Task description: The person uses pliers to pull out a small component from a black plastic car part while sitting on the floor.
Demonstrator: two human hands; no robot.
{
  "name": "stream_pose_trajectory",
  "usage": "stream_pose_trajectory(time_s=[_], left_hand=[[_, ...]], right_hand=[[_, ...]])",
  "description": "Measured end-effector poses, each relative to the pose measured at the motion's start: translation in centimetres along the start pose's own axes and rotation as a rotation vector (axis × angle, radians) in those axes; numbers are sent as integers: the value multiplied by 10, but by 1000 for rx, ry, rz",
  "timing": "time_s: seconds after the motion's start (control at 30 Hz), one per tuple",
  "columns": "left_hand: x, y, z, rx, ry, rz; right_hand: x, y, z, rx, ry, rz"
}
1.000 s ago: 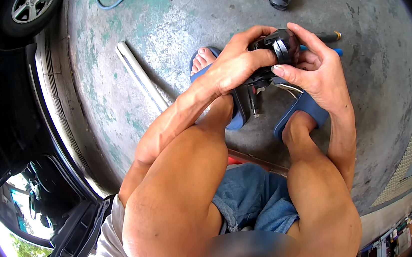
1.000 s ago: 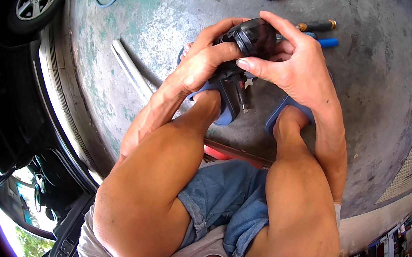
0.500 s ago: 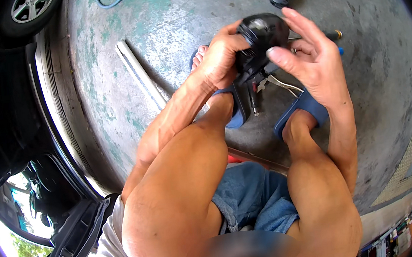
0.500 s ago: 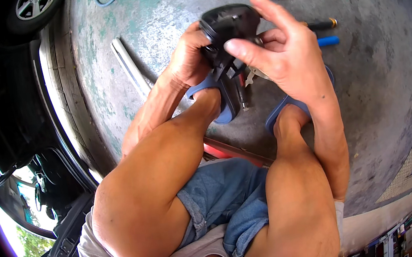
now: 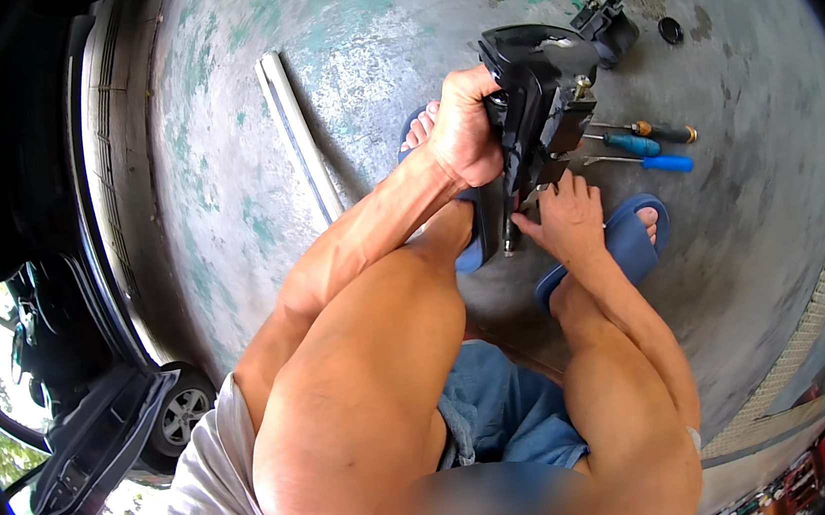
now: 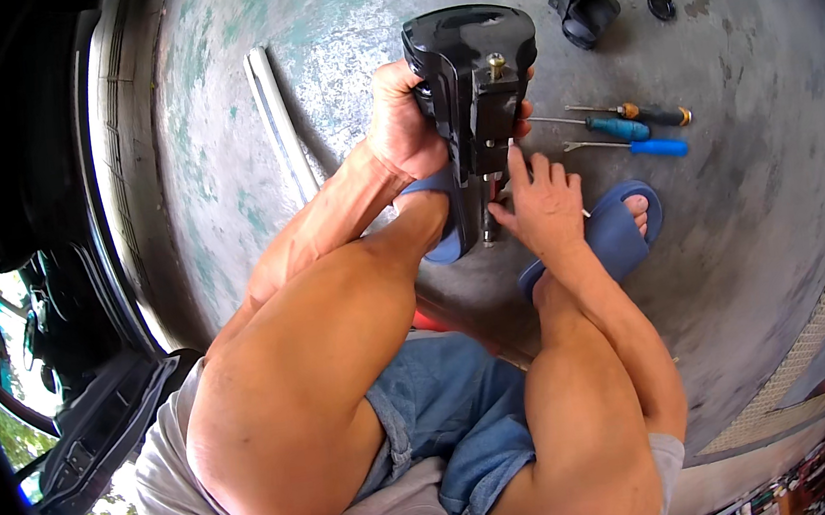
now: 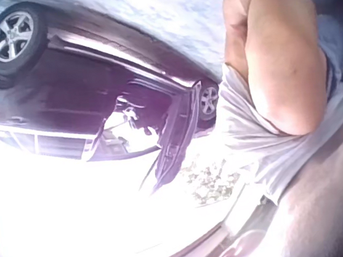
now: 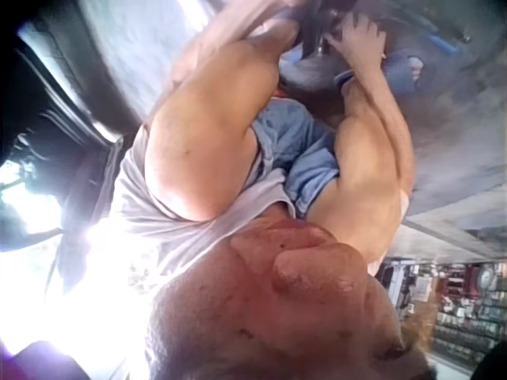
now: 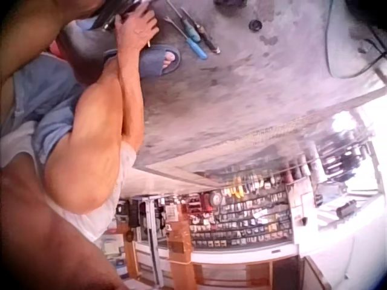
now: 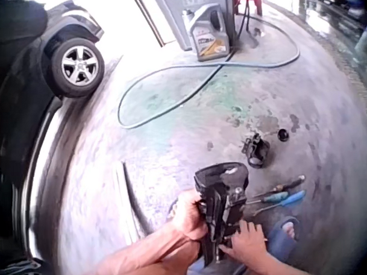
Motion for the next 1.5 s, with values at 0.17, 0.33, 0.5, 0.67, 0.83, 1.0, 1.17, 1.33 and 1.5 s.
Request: stream_pose_trajectory(time_s=[0.17, 0.33, 0.5, 0.67, 0.83, 1.0, 1.17, 1.33, 1.5], left_hand=[[-1, 4, -8, -131, -91, -54], [10, -13, -25, 46, -179, -34], [19, -25, -44, -84, -323, -7], [23, -14, -51, 58, -337, -28], [28, -5, -65, 93, -399, -149], [19, 9, -63, 73, -240, -226], [8, 9, -53, 129, -129, -219], [1, 11, -46, 214, -93, -213], [-2, 19, -43, 178, -96, -275]], right_hand=[[-4, 0, 9, -27, -31, -15], [-5, -9, 13, -15, -118, 166], [-11, -8, 25, 52, -121, 221], [-18, -10, 34, 108, -56, 176], [-6, -6, 29, 188, -70, 256], [-11, -9, 26, 239, -82, 344], [-12, -11, 17, 203, -51, 265], [-11, -2, 3, 105, -112, 194], [-8, 19, -23, -138, -218, 66]])
Point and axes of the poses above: each hand's wrist, its own x-axis away from the middle knuckle, its own y-axis out of the back of the hand, z = x × y, the point moved 8 cm from there along -x, towards the middle knuckle, and after that the axes turned 6 degrees about y, right-handed, at the moved point
